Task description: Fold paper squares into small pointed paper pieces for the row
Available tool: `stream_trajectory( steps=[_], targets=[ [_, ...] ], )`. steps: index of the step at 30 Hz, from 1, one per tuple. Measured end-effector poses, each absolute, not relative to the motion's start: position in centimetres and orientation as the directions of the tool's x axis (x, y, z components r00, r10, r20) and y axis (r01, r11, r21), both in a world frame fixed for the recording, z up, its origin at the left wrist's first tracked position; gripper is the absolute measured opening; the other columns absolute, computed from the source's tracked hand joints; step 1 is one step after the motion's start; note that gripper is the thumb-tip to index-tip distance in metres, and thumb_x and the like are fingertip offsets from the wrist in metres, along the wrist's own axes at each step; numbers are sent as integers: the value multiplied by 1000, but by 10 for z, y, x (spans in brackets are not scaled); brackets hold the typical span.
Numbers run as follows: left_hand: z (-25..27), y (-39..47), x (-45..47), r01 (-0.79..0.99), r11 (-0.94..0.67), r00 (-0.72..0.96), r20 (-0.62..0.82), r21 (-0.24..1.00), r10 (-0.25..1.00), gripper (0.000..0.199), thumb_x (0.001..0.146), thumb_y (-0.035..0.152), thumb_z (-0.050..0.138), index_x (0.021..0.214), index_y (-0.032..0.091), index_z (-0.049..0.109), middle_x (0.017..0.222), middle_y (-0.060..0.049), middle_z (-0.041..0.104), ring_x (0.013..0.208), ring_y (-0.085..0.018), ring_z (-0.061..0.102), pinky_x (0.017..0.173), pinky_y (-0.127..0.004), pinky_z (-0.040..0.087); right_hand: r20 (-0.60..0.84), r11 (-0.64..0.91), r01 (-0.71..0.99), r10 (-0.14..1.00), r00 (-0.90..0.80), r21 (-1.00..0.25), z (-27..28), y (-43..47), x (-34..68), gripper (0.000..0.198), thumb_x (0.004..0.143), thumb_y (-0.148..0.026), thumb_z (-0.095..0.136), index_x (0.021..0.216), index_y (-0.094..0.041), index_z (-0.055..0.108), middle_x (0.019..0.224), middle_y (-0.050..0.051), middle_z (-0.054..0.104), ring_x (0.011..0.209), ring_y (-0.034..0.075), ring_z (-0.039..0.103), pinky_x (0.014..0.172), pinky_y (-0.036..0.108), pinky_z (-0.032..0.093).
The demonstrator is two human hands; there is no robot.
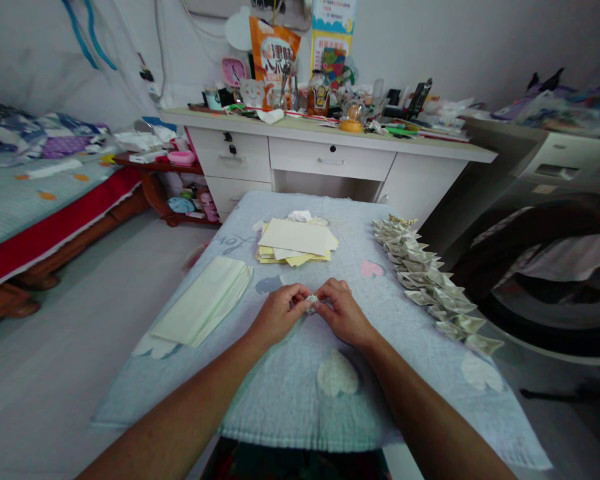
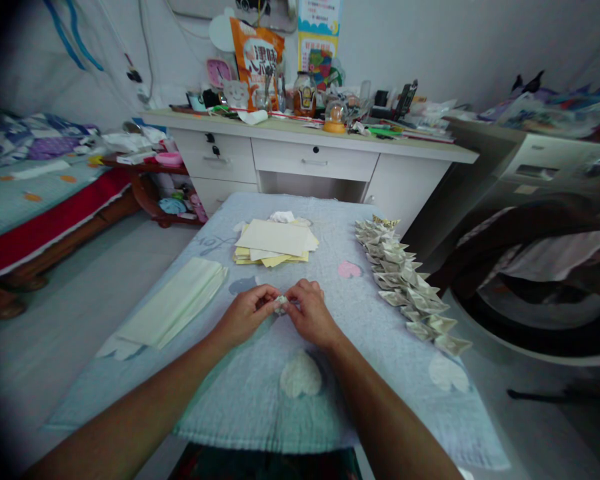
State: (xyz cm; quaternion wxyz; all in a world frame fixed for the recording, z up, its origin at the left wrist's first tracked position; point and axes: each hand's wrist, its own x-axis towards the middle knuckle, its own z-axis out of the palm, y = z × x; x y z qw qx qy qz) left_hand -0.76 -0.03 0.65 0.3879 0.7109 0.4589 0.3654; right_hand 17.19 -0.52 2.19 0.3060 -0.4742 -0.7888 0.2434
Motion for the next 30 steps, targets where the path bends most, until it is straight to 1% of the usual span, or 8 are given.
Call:
stream_trajectory(
  steps=[4, 7, 14, 18, 22, 26, 30],
  targets=[
    [8, -1, -6, 357, -284, 320, 169, 890, 932, 13, 83, 28, 57, 86, 17, 64, 74, -1, 64, 71, -14, 58, 66, -23, 44, 283, 457, 570, 885, -370, -683, 21, -4, 171, 6, 86, -21, 62, 81, -19, 60, 85, 3, 55, 87, 19, 46, 79, 33, 34],
    [10, -1, -5, 352, -285, 327, 168, 891, 930, 13, 83, 26, 56, 85, 17, 65, 74, 0, 63, 70, -14, 57, 67, -23, 43, 297, 470, 553, 877, -377, -688, 21, -4, 171, 10, 87, -24, 61, 78, -19, 59, 83, 2, 55, 85, 18, 47, 78, 33, 34],
    [11, -1, -8, 308, -245, 308, 147, 919, 940, 11, 83, 25, 55, 84, 16, 62, 73, 1, 60, 68, -12, 55, 65, -22, 41, 303, 490, 535, 864, -402, -688, 22, -3, 176, 14, 87, -33, 62, 85, -20, 62, 84, 2, 58, 83, 17, 49, 78, 32, 34],
    [12, -1, -8, 315, -252, 306, 153, 915, 940, 13, 84, 28, 56, 86, 17, 62, 74, 1, 60, 69, -12, 54, 65, -22, 41, 308, 502, 479, 850, -428, -720, 22, -2, 176, 22, 90, -35, 56, 76, -19, 61, 74, 0, 58, 77, 15, 50, 76, 31, 34],
    [14, -1, -7, 308, -240, 298, 146, 920, 943, 16, 83, 30, 58, 89, 16, 62, 73, 1, 59, 67, -12, 54, 62, -21, 41, 334, 507, 428, 846, -416, -748, 21, -1, 176, 25, 91, -36, 56, 74, -19, 62, 72, 0, 57, 76, 15, 51, 76, 31, 34],
    [17, -1, -8, 361, -246, 311, 132, 899, 941, 21, 76, 26, 64, 94, 16, 63, 79, 0, 62, 68, -11, 53, 60, -21, 40, 331, 484, 398, 857, -396, -779, 21, 0, 178, 24, 90, -36, 57, 73, -19, 61, 74, 0, 57, 77, 15, 51, 77, 31, 34],
    [18, -1, -10, 429, -257, 298, 133, 866, 945, 19, 74, 31, 66, 84, 15, 66, 71, 1, 61, 59, -10, 48, 55, -21, 36, 330, 485, 400, 856, -397, -778, 22, -1, 178, 25, 90, -36, 57, 72, -19, 61, 73, 0, 55, 77, 15, 51, 78, 31, 35]
  ],
)
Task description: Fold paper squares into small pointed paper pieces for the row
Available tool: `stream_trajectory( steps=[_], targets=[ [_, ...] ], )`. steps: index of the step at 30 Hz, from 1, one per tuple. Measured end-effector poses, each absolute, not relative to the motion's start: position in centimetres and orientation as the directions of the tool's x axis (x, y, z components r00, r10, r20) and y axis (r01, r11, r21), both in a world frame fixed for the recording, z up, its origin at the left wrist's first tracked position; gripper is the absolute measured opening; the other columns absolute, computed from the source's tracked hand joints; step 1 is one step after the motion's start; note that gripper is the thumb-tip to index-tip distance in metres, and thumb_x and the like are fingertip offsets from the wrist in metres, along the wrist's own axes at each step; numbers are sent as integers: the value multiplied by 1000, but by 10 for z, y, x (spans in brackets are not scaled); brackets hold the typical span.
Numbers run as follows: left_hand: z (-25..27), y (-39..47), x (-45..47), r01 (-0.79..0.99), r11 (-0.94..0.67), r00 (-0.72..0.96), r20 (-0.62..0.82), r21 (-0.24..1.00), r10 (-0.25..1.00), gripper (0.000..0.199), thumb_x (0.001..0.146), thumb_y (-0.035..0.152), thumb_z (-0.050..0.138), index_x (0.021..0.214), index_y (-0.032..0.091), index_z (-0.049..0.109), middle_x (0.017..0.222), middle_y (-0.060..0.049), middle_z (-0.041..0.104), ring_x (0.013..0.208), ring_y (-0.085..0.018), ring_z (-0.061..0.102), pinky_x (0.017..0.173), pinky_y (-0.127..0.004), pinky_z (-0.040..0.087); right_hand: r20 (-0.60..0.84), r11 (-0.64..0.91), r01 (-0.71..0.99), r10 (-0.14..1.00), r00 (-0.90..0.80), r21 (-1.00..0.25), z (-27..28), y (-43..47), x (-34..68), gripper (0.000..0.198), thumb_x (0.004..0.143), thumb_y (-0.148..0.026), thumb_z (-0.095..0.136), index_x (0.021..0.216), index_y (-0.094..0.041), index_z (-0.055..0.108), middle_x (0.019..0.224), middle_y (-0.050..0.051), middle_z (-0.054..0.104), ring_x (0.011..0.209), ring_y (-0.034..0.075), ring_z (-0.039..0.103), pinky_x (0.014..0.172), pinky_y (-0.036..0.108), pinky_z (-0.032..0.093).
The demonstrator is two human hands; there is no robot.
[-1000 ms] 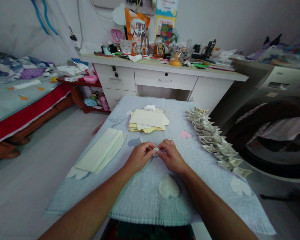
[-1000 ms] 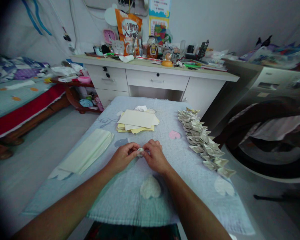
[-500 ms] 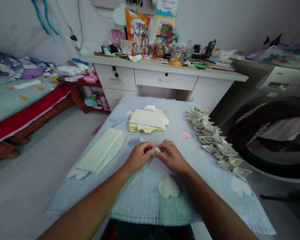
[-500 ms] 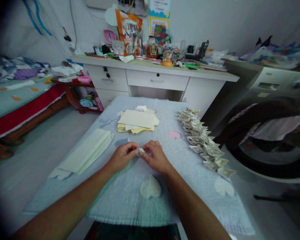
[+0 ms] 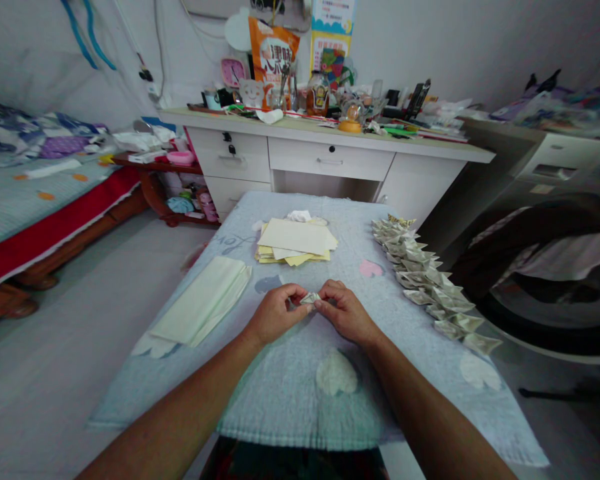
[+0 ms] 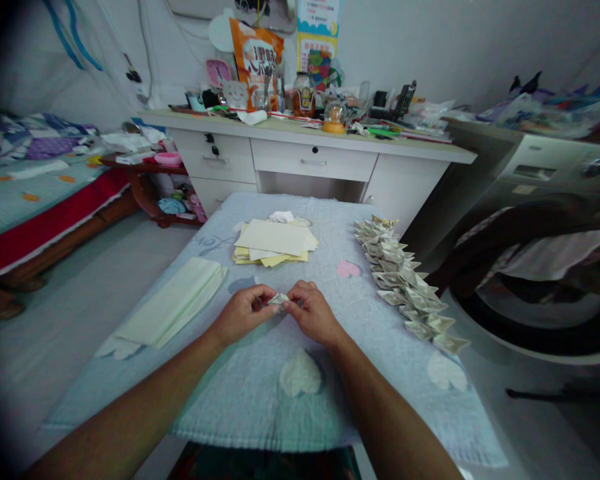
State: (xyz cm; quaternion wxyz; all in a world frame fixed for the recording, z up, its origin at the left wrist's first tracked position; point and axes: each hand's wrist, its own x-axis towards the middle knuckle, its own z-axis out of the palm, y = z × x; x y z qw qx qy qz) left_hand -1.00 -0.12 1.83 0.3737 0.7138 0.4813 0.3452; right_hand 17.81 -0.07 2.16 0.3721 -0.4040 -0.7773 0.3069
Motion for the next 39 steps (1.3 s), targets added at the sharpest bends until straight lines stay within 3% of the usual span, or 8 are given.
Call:
stream_trajectory(
  steps=[5, 14, 22, 27, 33, 39],
  targets=[
    [19, -2, -10, 382, -228, 275, 125, 896, 953, 24, 78, 37, 63, 75, 14, 67, 66, -1, 62, 59, -11, 50, 55, -22, 37, 315, 484, 419, 856, -411, -768, 25, -2, 177, 26, 91, -38, 56, 74, -20, 63, 74, 0, 57, 78, 15, 52, 78, 31, 36],
    [19, 0, -12, 299, -204, 268, 124, 932, 955, 19, 77, 31, 62, 70, 14, 63, 64, 1, 58, 61, -11, 49, 57, -21, 38, 299, 460, 400, 865, -403, -793, 23, -3, 178, 21, 87, -38, 60, 78, -19, 62, 77, 1, 58, 80, 16, 52, 76, 30, 37],
    [15, 1, -10, 297, -210, 294, 121, 932, 948, 20, 78, 34, 61, 73, 14, 61, 64, 2, 54, 59, -10, 48, 56, -21, 37, 325, 487, 400, 853, -408, -776, 24, -2, 179, 22, 89, -35, 58, 75, -19, 62, 76, 1, 56, 80, 16, 51, 78, 31, 36],
    [17, 0, -8, 346, -284, 316, 174, 894, 933, 25, 73, 32, 68, 93, 17, 66, 74, 1, 56, 64, -10, 49, 58, -21, 38, 345, 538, 419, 822, -452, -732, 22, -1, 179, 22, 89, -32, 59, 71, -19, 59, 73, 0, 55, 76, 15, 51, 77, 31, 35],
    [14, 3, -12, 329, -232, 314, 125, 916, 941, 19, 77, 34, 63, 82, 16, 68, 63, 3, 54, 57, -10, 45, 54, -21, 34, 324, 529, 445, 828, -458, -723, 22, -3, 175, 17, 88, -32, 60, 76, -20, 60, 74, 0, 58, 77, 15, 51, 78, 31, 35],
    [11, 3, -10, 211, -173, 297, 106, 962, 949, 18, 78, 33, 63, 82, 15, 64, 69, 2, 57, 64, -11, 51, 59, -21, 39, 321, 481, 421, 860, -396, -769, 21, -4, 174, 20, 86, -37, 61, 78, -19, 58, 78, 1, 57, 79, 16, 51, 75, 30, 37]
  ],
)
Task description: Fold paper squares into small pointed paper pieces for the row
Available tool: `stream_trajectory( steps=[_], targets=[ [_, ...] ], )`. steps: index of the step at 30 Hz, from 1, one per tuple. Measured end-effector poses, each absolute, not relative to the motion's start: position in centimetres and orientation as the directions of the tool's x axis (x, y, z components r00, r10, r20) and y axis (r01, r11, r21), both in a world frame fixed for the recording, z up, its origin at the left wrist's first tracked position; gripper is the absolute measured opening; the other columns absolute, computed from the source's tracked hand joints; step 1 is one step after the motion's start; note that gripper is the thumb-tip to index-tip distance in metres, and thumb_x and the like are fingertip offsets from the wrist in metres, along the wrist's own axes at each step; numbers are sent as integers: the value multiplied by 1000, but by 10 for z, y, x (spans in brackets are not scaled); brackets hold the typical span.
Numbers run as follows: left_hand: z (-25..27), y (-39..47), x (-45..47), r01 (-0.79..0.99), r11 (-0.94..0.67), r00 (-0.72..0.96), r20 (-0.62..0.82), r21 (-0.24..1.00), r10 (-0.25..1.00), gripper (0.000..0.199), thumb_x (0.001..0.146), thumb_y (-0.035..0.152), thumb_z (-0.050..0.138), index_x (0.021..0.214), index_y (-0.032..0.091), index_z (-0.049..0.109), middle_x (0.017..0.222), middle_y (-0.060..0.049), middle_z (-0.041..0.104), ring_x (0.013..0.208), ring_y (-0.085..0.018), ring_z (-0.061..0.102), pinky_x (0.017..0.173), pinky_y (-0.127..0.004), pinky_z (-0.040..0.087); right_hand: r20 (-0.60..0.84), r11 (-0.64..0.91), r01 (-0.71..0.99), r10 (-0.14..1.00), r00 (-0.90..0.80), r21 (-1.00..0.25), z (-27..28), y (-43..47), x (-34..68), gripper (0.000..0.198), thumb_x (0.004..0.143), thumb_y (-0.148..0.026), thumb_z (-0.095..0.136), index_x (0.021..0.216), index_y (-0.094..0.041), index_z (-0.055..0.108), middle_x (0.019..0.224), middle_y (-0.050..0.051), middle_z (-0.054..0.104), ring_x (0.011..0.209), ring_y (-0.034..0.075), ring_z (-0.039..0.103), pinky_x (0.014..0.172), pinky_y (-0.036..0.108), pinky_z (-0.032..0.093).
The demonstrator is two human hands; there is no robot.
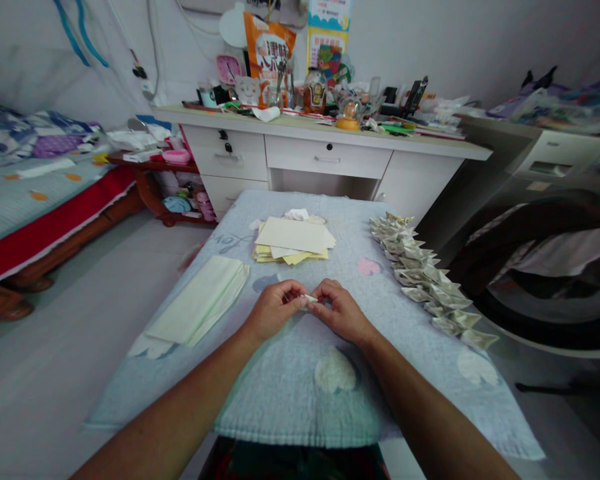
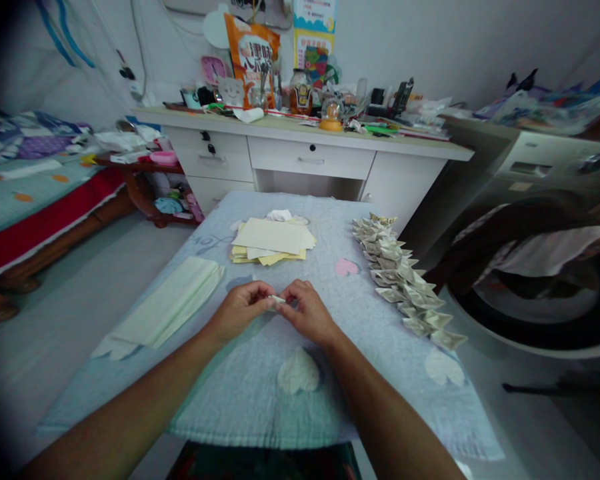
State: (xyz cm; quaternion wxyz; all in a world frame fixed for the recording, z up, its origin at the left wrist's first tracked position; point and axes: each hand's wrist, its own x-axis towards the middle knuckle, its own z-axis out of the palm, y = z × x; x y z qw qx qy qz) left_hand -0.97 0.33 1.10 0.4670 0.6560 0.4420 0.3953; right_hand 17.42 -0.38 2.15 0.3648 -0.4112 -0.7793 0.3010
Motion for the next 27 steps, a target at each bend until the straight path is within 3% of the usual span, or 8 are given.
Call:
stream_trajectory(
  steps=[10, 14, 18, 23, 27],
  targets=[
    [14, 2, -10, 223, -75, 412, -25, 972, 911, 19, 72, 30, 67, 78, 14, 58, 62, 5, 49, 55, -7, 45, 51, -19, 33, 317, 503, 414, 840, -440, -758, 20, -4, 176, 19, 86, -33, 60, 74, -19, 57, 74, 0, 54, 77, 16, 50, 76, 30, 37],
    [14, 2, -8, 15, 21, 378, -25, 1000, 926, 21, 71, 29, 68, 77, 15, 52, 68, 4, 55, 60, -9, 53, 59, -21, 42, 287, 438, 399, 877, -384, -806, 16, -4, 174, 16, 83, -34, 64, 85, -20, 57, 84, 1, 55, 83, 16, 50, 75, 28, 39],
    [14, 2, -5, -118, 36, 373, 10, 992, 928, 21, 73, 27, 67, 77, 16, 50, 69, 3, 58, 63, -10, 56, 63, -23, 44, 279, 383, 320, 903, -326, -866, 14, -3, 171, 16, 82, -34, 66, 84, -20, 58, 80, 0, 57, 78, 15, 51, 70, 26, 39],
    [12, 3, -5, -80, 3, 363, 26, 997, 931, 17, 74, 23, 65, 78, 16, 50, 71, 2, 59, 64, -10, 55, 60, -22, 41, 274, 351, 253, 916, -294, -902, 14, -4, 169, 9, 82, -27, 62, 79, -19, 59, 74, -1, 56, 68, 12, 50, 63, 24, 39],
    [8, 5, -6, 1, -52, 337, 48, 999, 940, 15, 74, 22, 65, 78, 16, 51, 70, 4, 55, 64, -9, 52, 61, -21, 40, 311, 384, 303, 914, -262, -872, 15, -6, 166, 3, 80, -21, 59, 82, -19, 59, 73, -2, 56, 67, 12, 49, 63, 24, 38]
  ],
)
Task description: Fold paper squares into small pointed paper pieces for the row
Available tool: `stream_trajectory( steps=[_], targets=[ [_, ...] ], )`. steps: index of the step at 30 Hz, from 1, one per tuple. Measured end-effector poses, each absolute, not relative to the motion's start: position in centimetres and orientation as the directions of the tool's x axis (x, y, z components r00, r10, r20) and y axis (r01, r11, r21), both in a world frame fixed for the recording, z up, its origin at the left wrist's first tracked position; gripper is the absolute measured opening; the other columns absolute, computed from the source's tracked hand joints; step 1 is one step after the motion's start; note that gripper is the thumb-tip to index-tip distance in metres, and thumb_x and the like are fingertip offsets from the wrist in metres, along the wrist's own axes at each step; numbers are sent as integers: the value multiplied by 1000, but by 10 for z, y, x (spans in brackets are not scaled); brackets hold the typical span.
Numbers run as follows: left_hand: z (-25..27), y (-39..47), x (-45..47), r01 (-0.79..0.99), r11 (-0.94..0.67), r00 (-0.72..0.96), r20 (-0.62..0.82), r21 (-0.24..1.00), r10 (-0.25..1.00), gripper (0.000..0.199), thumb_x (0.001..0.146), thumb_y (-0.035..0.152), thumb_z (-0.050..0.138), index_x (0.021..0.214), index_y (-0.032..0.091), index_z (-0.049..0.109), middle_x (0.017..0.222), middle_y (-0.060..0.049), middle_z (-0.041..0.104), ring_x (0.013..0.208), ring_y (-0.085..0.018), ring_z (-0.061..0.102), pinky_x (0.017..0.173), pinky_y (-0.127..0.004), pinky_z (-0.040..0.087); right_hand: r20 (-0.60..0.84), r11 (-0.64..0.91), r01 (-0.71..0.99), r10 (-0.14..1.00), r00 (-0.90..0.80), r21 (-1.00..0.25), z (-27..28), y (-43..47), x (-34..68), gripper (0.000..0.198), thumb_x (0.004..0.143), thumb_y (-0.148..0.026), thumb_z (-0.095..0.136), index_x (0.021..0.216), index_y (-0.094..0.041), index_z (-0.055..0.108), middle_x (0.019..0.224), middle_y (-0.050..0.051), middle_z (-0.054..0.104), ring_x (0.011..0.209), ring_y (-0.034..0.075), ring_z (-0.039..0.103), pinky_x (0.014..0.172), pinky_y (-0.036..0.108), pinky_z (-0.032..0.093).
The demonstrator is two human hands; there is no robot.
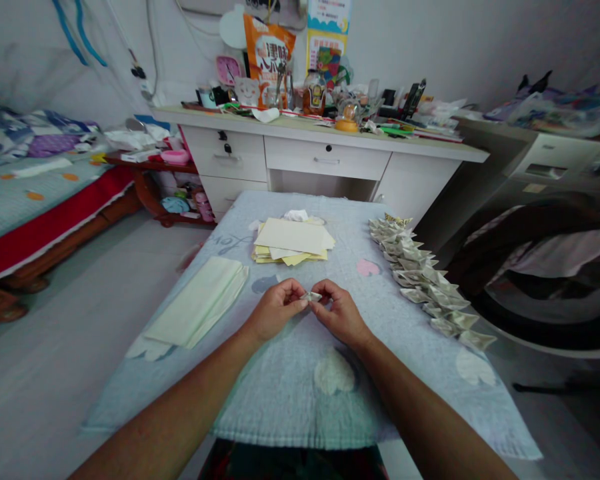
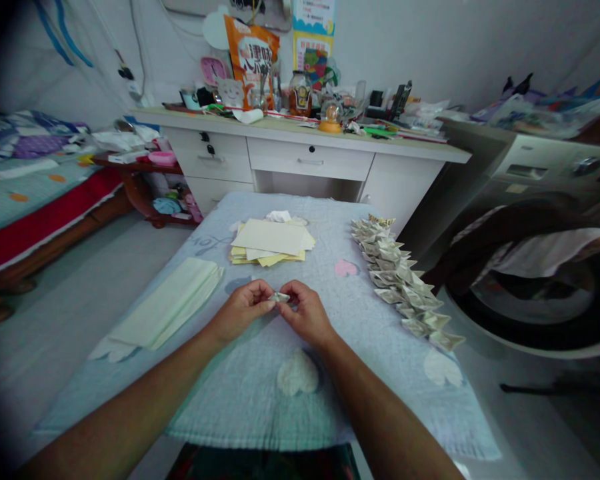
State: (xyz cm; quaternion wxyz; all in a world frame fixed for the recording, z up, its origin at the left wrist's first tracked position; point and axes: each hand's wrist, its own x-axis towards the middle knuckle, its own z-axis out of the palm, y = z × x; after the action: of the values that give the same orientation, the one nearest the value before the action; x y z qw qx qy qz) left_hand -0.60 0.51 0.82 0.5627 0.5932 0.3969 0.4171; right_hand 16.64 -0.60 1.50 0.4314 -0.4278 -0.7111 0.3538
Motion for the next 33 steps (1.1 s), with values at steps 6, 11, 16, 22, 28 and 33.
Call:
stream_trajectory(
  steps=[6, 11, 16, 22, 28, 33],
  targets=[
    [10, 0, -2, 260, -251, 293, 171, 933, 941, 20, 74, 16, 60, 94, 19, 59, 84, 1, 59, 67, -10, 54, 58, -20, 42, 434, 527, 505, 850, -300, -684, 15, -5, 169, 11, 74, -9, 55, 75, -19, 54, 74, 0, 54, 75, 16, 49, 70, 27, 37],
    [15, -3, 2, 407, -429, 341, 302, 806, 890, 15, 75, 10, 58, 87, 19, 59, 88, 0, 59, 72, -11, 57, 64, -22, 44, 390, 548, 765, 822, -416, -339, 12, -6, 169, 13, 73, -9, 58, 81, -19, 56, 82, 4, 56, 82, 20, 45, 74, 32, 33],
    [10, -2, -2, 514, -509, 425, 310, 691, 850, 11, 80, 12, 57, 70, 18, 56, 74, 0, 57, 72, -13, 55, 67, -24, 42, 266, 538, 805, 838, -477, -249, 11, -6, 169, 16, 75, -10, 58, 87, -20, 58, 87, 5, 58, 87, 21, 45, 76, 33, 31],
    [6, -2, -10, 577, -611, 535, 316, 542, 784, 10, 80, 10, 57, 74, 18, 60, 79, -2, 63, 78, -15, 57, 72, -27, 41, 232, 537, 650, 835, -498, -538, 12, -3, 180, 26, 71, -5, 59, 93, -19, 57, 86, 1, 59, 84, 17, 48, 77, 29, 33],
    [9, -3, -11, 633, -651, 576, 306, 420, 758, 7, 79, 12, 60, 80, 19, 63, 81, -2, 64, 80, -17, 56, 75, -30, 41, 218, 571, 624, 806, -551, -533, 12, -2, 185, 20, 76, -6, 60, 90, -21, 64, 88, 1, 60, 88, 17, 48, 82, 31, 32],
    [6, -3, -11, 634, -682, 597, 329, 365, 731, 7, 84, 24, 61, 83, 19, 66, 82, -3, 64, 81, -17, 55, 74, -31, 41, 230, 599, 624, 788, -571, -502, 11, -2, 186, 18, 78, -7, 61, 88, -22, 65, 88, 2, 60, 89, 18, 48, 81, 31, 32]
  ],
)
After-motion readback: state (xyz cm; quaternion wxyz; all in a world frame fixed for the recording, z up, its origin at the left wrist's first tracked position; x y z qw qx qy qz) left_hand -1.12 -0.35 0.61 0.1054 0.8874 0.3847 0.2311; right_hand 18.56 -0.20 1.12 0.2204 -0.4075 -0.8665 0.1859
